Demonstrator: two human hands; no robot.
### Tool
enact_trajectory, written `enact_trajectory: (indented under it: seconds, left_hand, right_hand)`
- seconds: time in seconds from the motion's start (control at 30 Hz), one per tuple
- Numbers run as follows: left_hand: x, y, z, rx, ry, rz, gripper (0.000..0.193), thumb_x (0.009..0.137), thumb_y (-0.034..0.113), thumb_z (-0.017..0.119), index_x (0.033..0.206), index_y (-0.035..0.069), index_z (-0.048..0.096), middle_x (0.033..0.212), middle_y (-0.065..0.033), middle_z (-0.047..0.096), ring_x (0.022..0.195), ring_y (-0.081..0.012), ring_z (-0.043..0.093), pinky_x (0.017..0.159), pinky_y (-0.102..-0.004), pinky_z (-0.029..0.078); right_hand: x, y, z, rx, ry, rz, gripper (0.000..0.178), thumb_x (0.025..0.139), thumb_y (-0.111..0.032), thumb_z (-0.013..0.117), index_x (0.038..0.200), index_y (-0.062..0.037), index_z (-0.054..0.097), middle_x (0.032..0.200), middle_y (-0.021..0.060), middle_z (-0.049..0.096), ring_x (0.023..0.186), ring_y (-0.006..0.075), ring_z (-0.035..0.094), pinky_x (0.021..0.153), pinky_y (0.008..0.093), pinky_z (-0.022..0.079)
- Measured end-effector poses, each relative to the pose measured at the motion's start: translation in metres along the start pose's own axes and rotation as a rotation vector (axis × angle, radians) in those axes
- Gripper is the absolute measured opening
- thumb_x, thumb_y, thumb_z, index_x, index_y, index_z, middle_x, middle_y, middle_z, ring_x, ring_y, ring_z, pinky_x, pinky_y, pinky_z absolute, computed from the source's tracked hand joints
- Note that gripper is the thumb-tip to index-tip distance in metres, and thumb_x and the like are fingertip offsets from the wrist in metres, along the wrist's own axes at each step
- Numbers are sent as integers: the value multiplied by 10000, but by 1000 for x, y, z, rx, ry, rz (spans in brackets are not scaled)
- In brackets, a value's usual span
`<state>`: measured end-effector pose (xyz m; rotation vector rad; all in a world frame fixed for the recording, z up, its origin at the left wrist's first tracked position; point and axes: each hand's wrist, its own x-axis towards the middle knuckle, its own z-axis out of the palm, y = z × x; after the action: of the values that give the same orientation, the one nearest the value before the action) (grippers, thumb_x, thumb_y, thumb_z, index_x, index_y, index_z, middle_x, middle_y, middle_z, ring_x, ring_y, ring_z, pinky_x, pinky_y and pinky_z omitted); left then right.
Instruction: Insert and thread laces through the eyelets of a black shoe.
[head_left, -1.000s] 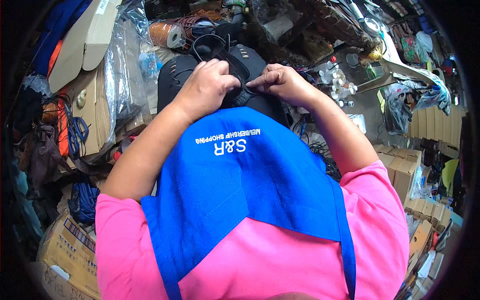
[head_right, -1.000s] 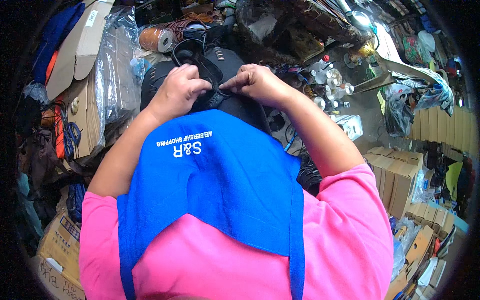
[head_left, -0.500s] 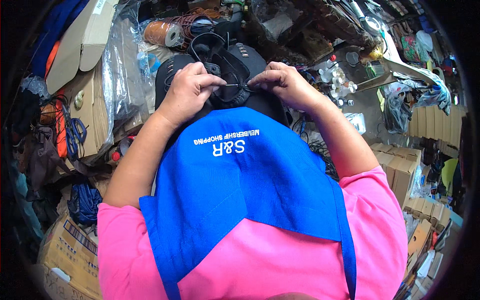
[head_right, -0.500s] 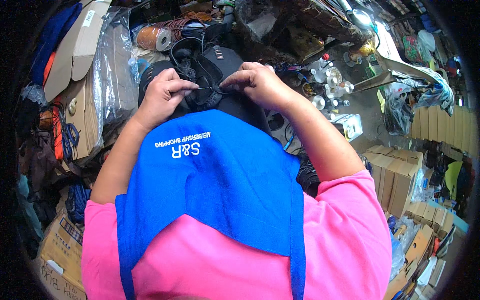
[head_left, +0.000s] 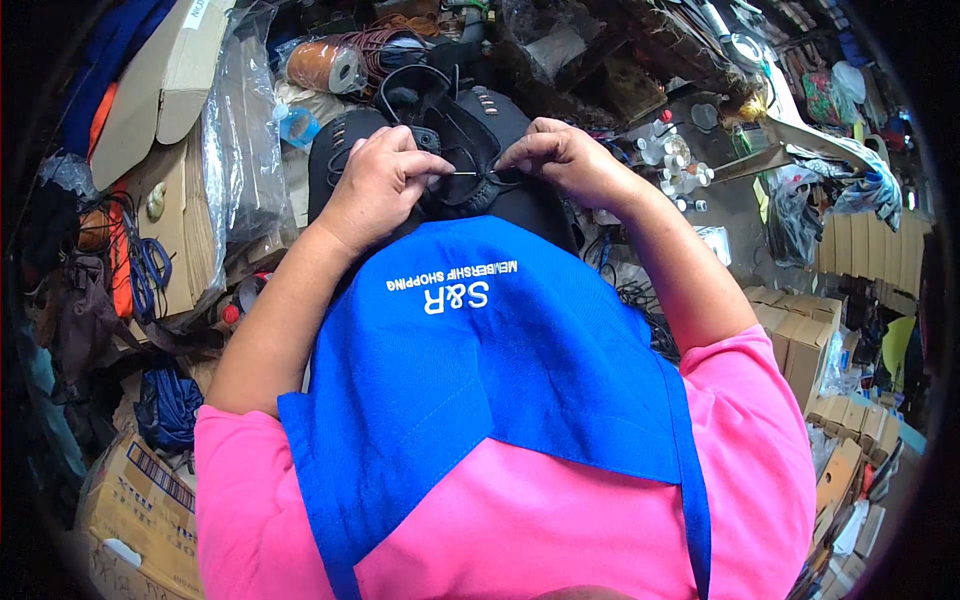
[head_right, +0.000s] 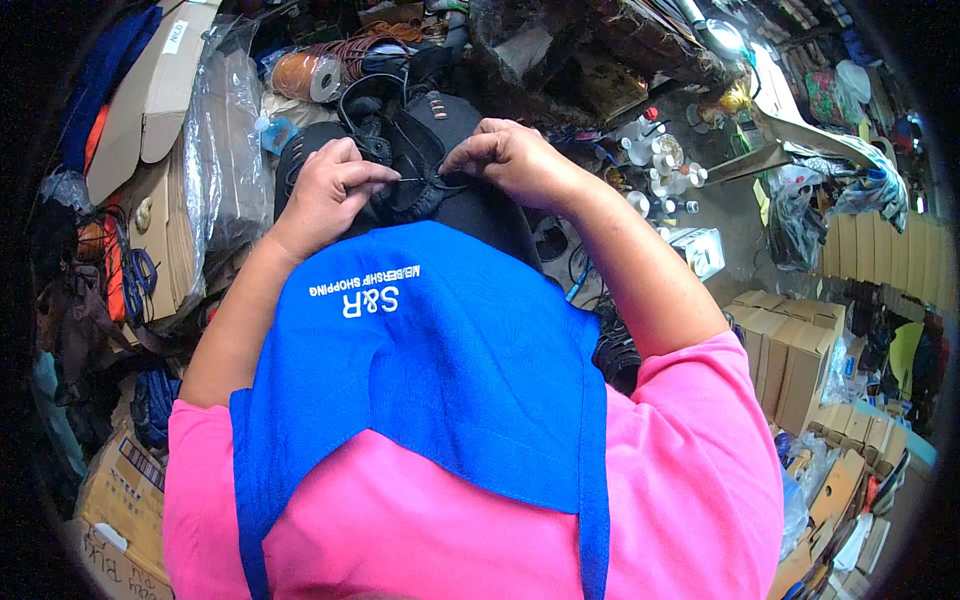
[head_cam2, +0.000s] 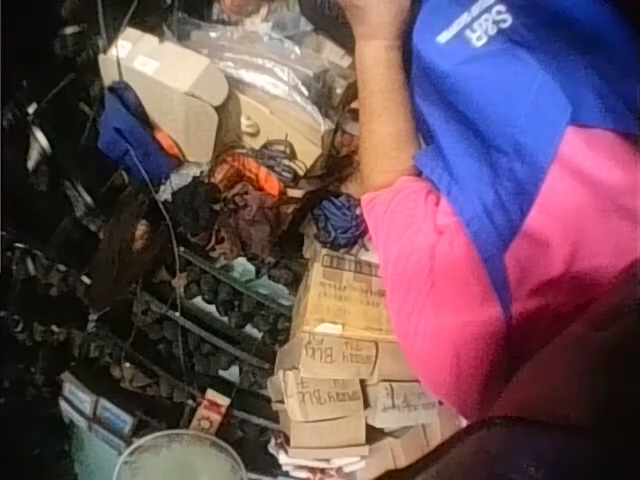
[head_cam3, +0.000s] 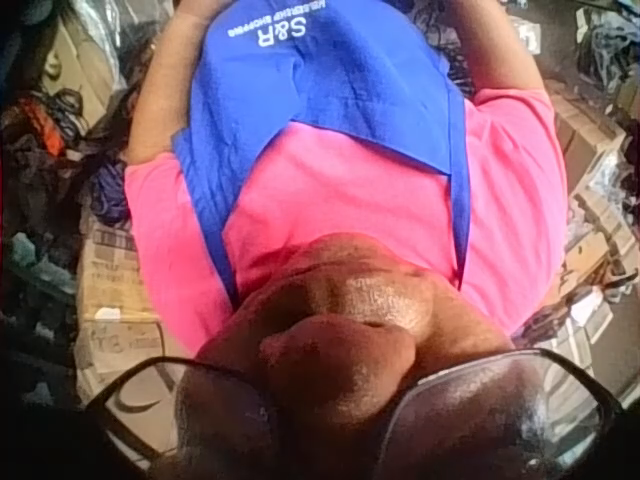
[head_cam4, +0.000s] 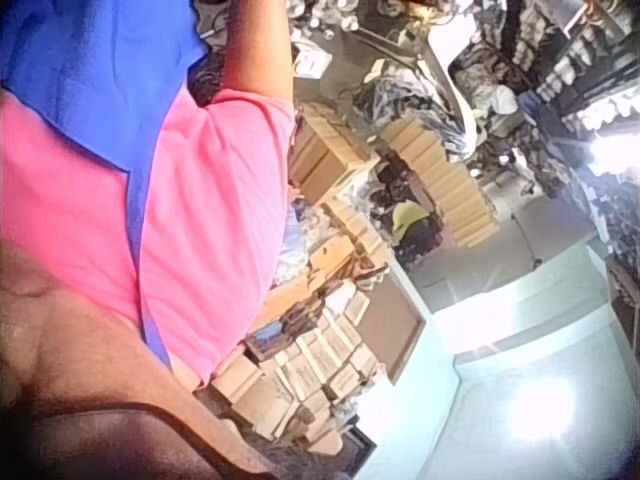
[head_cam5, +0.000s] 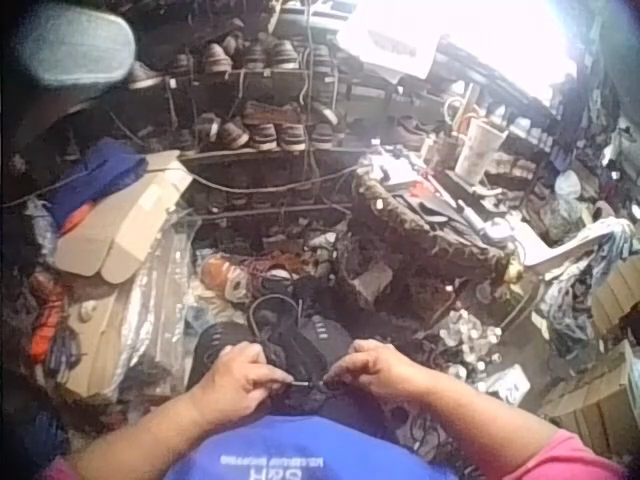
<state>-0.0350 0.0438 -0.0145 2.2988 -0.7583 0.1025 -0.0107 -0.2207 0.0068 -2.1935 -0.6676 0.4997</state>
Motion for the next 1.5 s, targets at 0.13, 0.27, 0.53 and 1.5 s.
enact_trajectory:
  seconds: [0.13, 0.27, 0.53, 1.5]
  left_hand:
    - [1, 0, 4, -15, 1, 25, 223, 716, 55, 691, 897, 181, 724, 703, -31, 480, 716, -207, 498, 680, -336, 406]
    - [6, 4, 5, -68, -46, -11, 169, 722, 56, 668, 859, 144, 713, 743, -61, 548, 750, -236, 560, 690, -361, 429]
    - [21, -6, 10, -279, -155, -107, 176, 735, 29, 682, 879, 123, 721, 756, -76, 550, 745, -229, 582, 680, -318, 478]
    - [1, 10, 18, -228, -63, -140, 153, 731, 47, 689, 861, 123, 715, 810, -60, 591, 784, -244, 608, 719, -342, 495]
  right_hand:
    - [0, 4, 0, 85, -45, 16, 245, 813, -61, 615, 1005, -170, 723, 827, 52, 572, 837, 180, 550, 798, 296, 454]
    - [0, 9, 1, 182, -95, 64, 281, 809, -53, 621, 1056, -150, 713, 808, 34, 555, 828, 157, 531, 812, 281, 438]
    - [11, 12, -4, 210, -198, 60, 276, 809, -53, 625, 1061, -126, 710, 814, 31, 558, 849, 152, 529, 831, 281, 431]
    - [-16, 7, 19, 120, 74, 56, 244, 805, -66, 671, 1036, -128, 718, 784, -4, 520, 786, 96, 512, 738, 233, 439]
